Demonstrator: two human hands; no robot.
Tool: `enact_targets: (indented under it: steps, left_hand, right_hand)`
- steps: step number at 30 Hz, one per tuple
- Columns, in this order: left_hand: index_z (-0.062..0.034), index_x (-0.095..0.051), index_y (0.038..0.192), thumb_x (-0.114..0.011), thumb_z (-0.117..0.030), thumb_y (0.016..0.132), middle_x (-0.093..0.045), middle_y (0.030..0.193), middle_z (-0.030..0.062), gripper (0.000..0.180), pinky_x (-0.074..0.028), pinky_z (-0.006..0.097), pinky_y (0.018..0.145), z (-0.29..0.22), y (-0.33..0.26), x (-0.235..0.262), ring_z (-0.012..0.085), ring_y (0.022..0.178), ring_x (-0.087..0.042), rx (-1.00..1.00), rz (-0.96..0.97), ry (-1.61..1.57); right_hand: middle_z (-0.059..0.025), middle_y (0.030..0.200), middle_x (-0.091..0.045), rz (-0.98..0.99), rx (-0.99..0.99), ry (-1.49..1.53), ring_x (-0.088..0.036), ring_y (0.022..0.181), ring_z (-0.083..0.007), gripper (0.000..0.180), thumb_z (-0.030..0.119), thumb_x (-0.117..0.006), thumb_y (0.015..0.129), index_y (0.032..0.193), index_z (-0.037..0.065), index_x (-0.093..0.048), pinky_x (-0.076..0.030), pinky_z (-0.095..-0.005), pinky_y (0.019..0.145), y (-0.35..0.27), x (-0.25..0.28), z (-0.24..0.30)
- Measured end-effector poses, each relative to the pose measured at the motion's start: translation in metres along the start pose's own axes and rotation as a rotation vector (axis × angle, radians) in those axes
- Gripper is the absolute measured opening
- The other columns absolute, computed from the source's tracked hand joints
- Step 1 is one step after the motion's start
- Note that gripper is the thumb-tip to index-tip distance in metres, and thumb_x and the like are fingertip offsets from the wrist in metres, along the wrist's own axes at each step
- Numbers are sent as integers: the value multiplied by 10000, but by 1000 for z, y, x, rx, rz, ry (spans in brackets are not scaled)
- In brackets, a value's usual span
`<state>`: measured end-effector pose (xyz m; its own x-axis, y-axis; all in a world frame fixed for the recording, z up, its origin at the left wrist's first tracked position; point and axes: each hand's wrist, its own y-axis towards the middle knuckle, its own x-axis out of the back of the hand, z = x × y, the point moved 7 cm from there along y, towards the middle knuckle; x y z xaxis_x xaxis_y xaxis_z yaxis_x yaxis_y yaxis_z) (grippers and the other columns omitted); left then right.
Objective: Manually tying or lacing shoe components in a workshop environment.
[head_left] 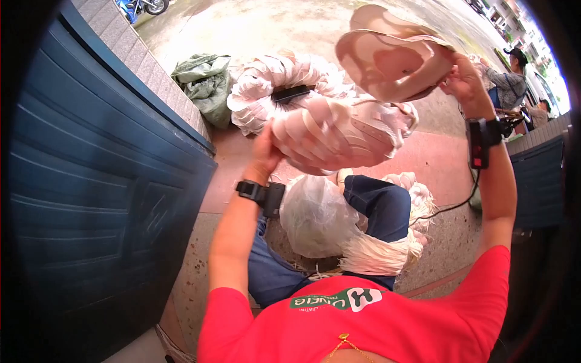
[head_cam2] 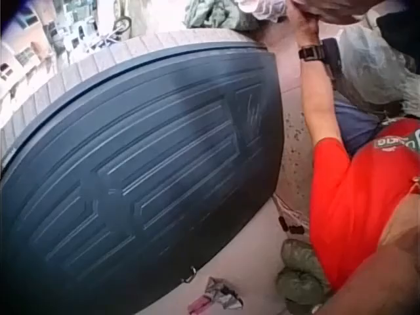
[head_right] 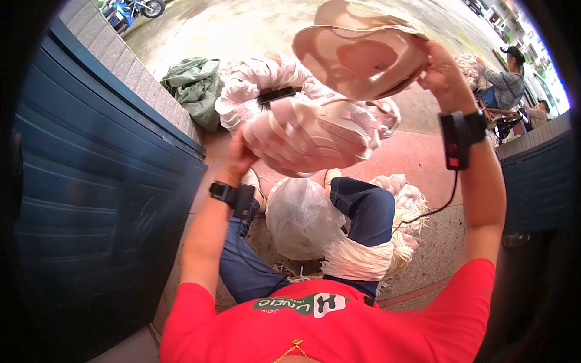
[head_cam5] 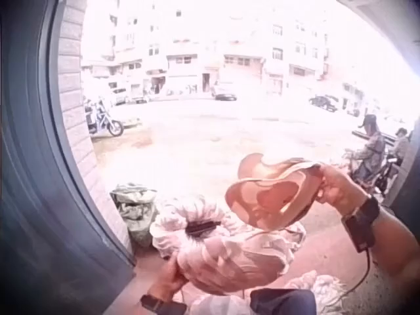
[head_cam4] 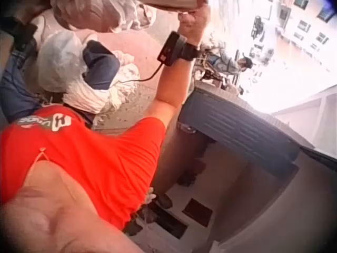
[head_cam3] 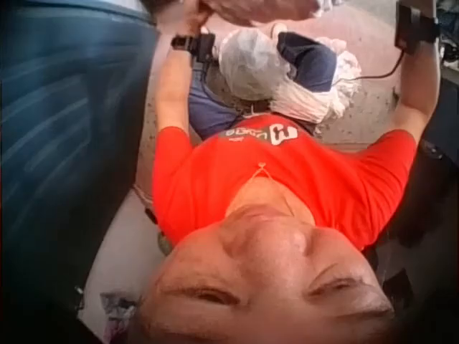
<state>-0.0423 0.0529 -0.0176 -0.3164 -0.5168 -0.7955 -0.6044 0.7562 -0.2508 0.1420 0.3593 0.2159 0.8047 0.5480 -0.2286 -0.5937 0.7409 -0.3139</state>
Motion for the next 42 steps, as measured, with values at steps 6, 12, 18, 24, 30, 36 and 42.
enact_targets:
  steps: [6,12,18,24,30,36,42]
  left_hand:
    - [5,-534,1028,-518,-279,852,-594,960,84,335,-471,293,747,-104,-78,-49,179,859,-579,-271,-77,265]
    - [0,-565,957,-549,-206,842,-595,911,66,236,-473,270,717,-131,-114,-76,143,807,-574,-360,-120,392]
    - [-24,-591,856,-554,-156,833,-579,794,19,138,-441,230,581,-83,-39,-77,83,659,-533,-383,-90,490]
    - [24,-591,746,-544,-143,810,-542,605,25,186,-396,270,508,31,67,-21,100,560,-485,-325,-280,794]
    - [39,-593,770,-550,-206,800,-590,680,74,251,-425,293,569,148,89,-20,121,606,-518,-146,-99,1098]
    - [20,-583,877,-549,-170,796,-583,731,89,210,-438,292,611,118,88,44,146,641,-529,-156,-172,1037]
    - [-44,-311,1260,-583,-365,770,-410,1198,134,646,-404,403,793,33,-4,263,294,995,-436,-26,-1151,559]
  right_hand:
    - [6,790,-499,-43,-8,-44,-457,750,-130,314,302,-682,697,935,178,-519,-340,-363,659,1,-15,-50]
    - [10,785,-462,-59,-172,-25,-411,788,-139,248,306,-632,736,918,173,-528,-317,-368,669,6,-29,-124]
    - [-60,1023,-544,-59,-415,23,-498,930,-192,287,299,-464,854,1074,116,-490,-404,-406,726,72,5,-245]
    - [-135,1250,-386,250,-85,-630,-345,1152,-292,726,359,-655,661,1258,88,-343,-314,-474,892,80,31,-350]
    - [-221,1215,-366,293,588,-1033,-364,1120,-371,691,225,-640,645,1235,34,-336,-292,-445,933,69,-12,-343]
    - [-203,1109,-449,180,638,-1142,-413,1024,-398,579,105,-585,632,1176,73,-389,-348,-446,880,83,-20,-336]
    - [-197,1107,-451,219,630,-998,-423,1041,-366,594,37,-613,631,1179,69,-387,-353,-414,892,93,0,-331]
